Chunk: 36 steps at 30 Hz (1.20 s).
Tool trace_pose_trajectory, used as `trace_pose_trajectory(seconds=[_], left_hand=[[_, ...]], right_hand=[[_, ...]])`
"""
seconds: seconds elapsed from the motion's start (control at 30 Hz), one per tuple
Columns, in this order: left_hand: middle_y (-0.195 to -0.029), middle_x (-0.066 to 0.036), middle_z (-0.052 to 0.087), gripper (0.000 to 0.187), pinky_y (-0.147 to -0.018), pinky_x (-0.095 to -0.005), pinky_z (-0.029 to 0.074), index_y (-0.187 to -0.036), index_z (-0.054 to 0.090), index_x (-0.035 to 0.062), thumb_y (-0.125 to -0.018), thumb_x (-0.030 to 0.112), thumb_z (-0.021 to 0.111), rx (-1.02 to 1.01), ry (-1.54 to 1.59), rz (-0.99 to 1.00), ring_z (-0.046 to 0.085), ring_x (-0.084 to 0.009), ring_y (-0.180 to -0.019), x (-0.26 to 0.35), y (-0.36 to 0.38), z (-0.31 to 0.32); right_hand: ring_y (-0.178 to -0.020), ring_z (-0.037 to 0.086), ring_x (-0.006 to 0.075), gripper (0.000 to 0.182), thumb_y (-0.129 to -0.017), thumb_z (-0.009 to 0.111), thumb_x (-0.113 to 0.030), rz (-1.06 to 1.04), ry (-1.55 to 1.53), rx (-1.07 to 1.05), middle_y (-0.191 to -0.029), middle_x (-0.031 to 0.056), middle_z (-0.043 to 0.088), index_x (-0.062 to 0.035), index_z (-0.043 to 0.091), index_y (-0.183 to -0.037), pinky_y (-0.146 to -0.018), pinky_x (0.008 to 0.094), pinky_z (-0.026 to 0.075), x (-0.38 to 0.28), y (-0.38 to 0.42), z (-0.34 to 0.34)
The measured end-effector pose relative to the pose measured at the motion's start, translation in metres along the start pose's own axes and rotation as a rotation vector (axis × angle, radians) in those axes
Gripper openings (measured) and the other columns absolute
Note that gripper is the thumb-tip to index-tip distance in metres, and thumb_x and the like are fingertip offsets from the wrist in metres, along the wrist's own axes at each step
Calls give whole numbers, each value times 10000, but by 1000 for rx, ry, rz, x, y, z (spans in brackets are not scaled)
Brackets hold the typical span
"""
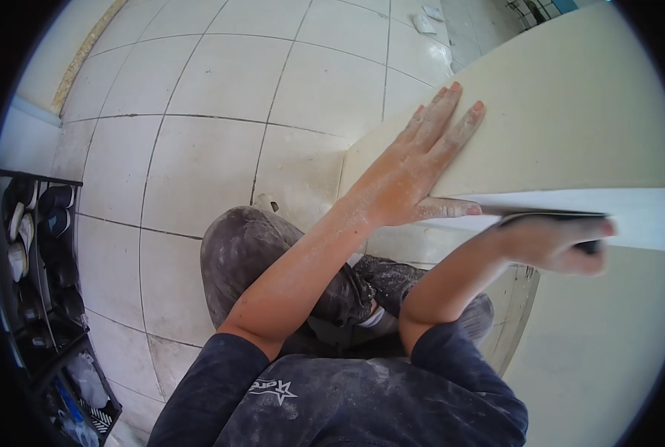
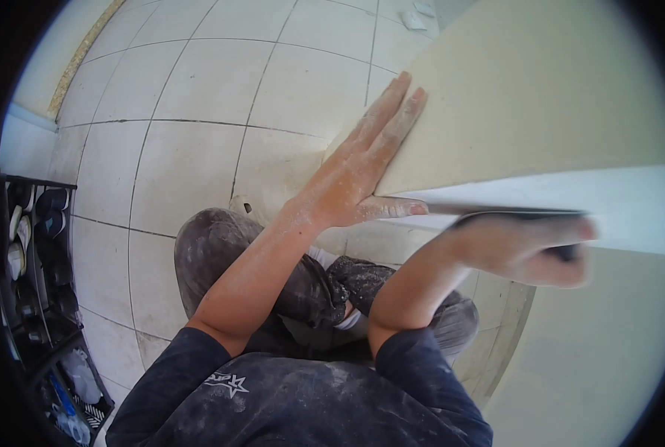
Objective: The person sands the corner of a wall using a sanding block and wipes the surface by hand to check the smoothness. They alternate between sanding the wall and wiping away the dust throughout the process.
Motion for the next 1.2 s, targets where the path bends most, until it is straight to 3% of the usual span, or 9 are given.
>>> trace_pose_trajectory(seconds=[0.1,0.23,0.37,0.5,0.6,0.7,0.93,1.13,1.2], left_hand=[[-1600,-262,114,1124,-1199,-516,185,-1577,159,151,-736,699,666,1,-14,11,133,-438,-1478,-1,-5,-4],[-1599,-259,121,1115,-1199,-517,188,-1576,157,151,-745,698,659,15,-7,26,137,-441,-1476,-1,-3,0],[-1598,-260,126,1116,-1199,-518,187,-1576,157,147,-747,698,660,3,-19,2,145,-444,-1473,-3,-3,-1],[-1597,-263,128,1129,-1195,-522,192,-1576,157,142,-739,702,666,18,5,17,155,-446,-1470,-2,-4,0],[-1597,-266,128,1137,-1191,-524,201,-1577,156,140,-733,698,674,32,-4,32,157,-450,-1469,-3,-3,2],[-1597,-267,129,1143,-1186,-526,211,-1578,155,143,-726,697,680,32,-12,47,154,-455,-1469,-3,-4,0],[-1599,-255,133,1136,-1193,-515,210,-1576,164,153,-723,702,676,15,12,1,152,-445,-1472,-4,0,3],[-1599,-249,133,1146,-1200,-511,203,-1576,155,162,-713,719,661,26,-24,14,147,-432,-1476,-1,-4,-1],[-1600,-249,131,1157,-1200,-511,203,-1577,151,162,-704,723,663,11,-16,5,144,-431,-1476,-1,-1,-1]], right_hand=[[-738,448,129,437,-977,612,-435,92,-131,37,-829,26,398,-71,404,-853,-696,274,411,-38,-3,12],[-742,383,141,323,-984,611,-296,-388,139,-91,-830,6,342,-101,380,-869,-663,323,343,34,69,-30],[-765,386,166,326,-1001,578,-322,-190,-11,-151,-837,20,350,-105,377,-862,-705,337,337,45,92,-33],[-747,389,154,347,-1008,570,-351,20,-70,-57,-828,5,346,-106,381,-852,-699,324,339,-3,27,-4],[-726,399,141,358,-1003,578,-362,-78,-51,-18,-817,-3,351,-105,381,-852,-679,317,352,3,23,-4],[-705,407,128,381,-991,595,-388,-470,171,-36,-813,-2,364,-103,384,-851,-660,305,374,42,56,-29],[-639,444,92,487,-949,633,-482,-84,55,84,-754,-9,378,-77,418,-783,-576,258,426,-11,-10,6],[-710,449,130,399,-945,670,-389,-207,147,67,-788,-11,383,-98,421,-833,-654,298,405,20,32,-16],[-733,418,151,276,-981,614,-249,-325,25,-132,-820,14,380,-98,427,-845,-642,318,362,48,93,-41]])
Point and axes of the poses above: each hand's wrist, its own y-axis away from the middle knuckle, its own z-axis out of the palm, x = y × z, the point moved 3 cm from there along -y, towards the middle knuckle
